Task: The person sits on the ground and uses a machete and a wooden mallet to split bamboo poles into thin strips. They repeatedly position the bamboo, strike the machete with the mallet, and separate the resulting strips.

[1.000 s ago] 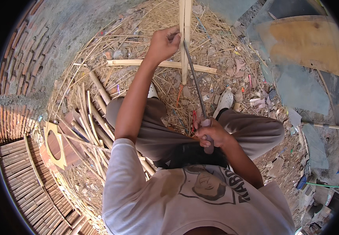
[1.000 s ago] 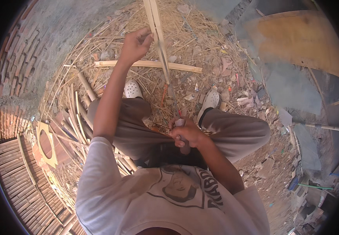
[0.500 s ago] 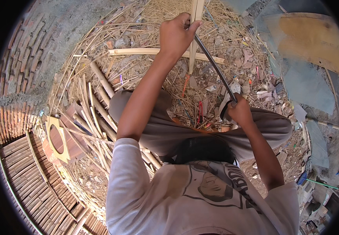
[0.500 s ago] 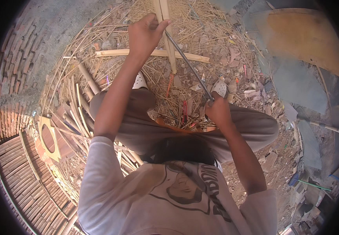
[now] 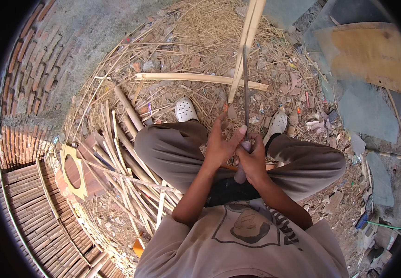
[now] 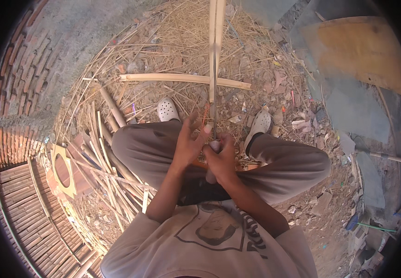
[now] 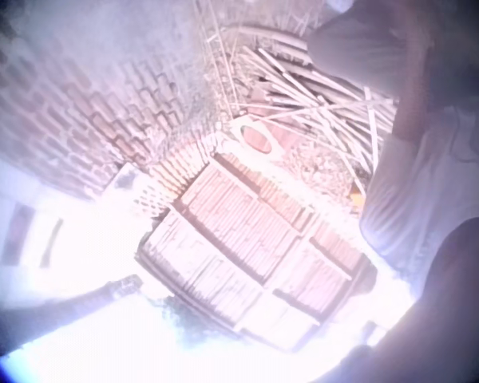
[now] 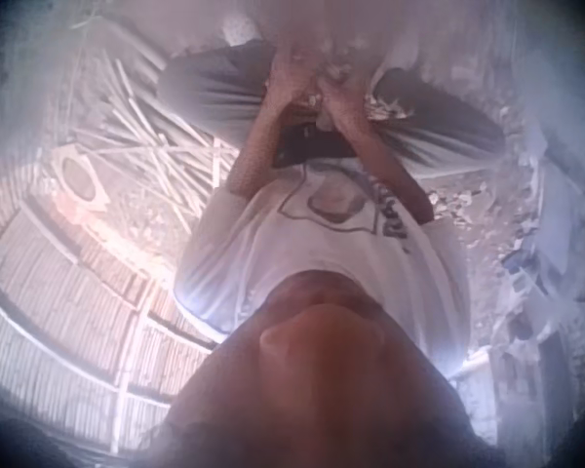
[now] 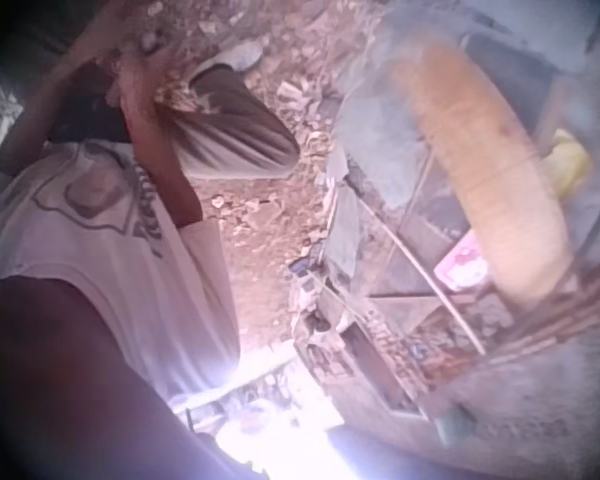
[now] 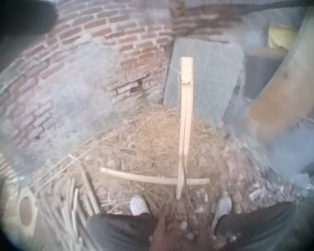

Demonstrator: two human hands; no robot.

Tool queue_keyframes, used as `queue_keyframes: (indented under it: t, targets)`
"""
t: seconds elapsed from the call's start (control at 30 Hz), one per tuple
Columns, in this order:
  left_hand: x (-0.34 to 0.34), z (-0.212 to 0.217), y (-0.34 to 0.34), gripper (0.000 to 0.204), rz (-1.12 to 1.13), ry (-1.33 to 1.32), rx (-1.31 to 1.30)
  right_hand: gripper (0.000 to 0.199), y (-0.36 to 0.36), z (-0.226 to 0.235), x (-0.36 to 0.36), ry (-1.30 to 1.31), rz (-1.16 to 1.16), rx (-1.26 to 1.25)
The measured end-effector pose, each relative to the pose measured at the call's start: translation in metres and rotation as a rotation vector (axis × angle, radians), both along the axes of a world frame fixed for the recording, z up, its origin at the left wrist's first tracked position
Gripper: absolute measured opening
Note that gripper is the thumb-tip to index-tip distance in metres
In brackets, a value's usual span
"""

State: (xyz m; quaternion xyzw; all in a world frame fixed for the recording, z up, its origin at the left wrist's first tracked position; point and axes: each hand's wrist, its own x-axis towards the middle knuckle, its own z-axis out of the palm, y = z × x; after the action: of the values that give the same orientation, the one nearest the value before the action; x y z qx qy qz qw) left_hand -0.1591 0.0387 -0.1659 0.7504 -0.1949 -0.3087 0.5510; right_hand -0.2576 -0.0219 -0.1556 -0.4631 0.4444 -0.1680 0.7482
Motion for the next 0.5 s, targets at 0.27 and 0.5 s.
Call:
queue_keyframes:
  t: [0.27,0.5]
  targets:
    - [-0.036,0.038,0.034,0.074,-0.275,-0.026,0.2,0.035,-0.022,0.008,0.029,-0.124,-0.123,0.127]
    - [-0.006,0.045,0.004,0.091,-0.241,-0.603,0.105,0.04,-0.082,-0.03,-0.038,0.305,0.275,-0.376]
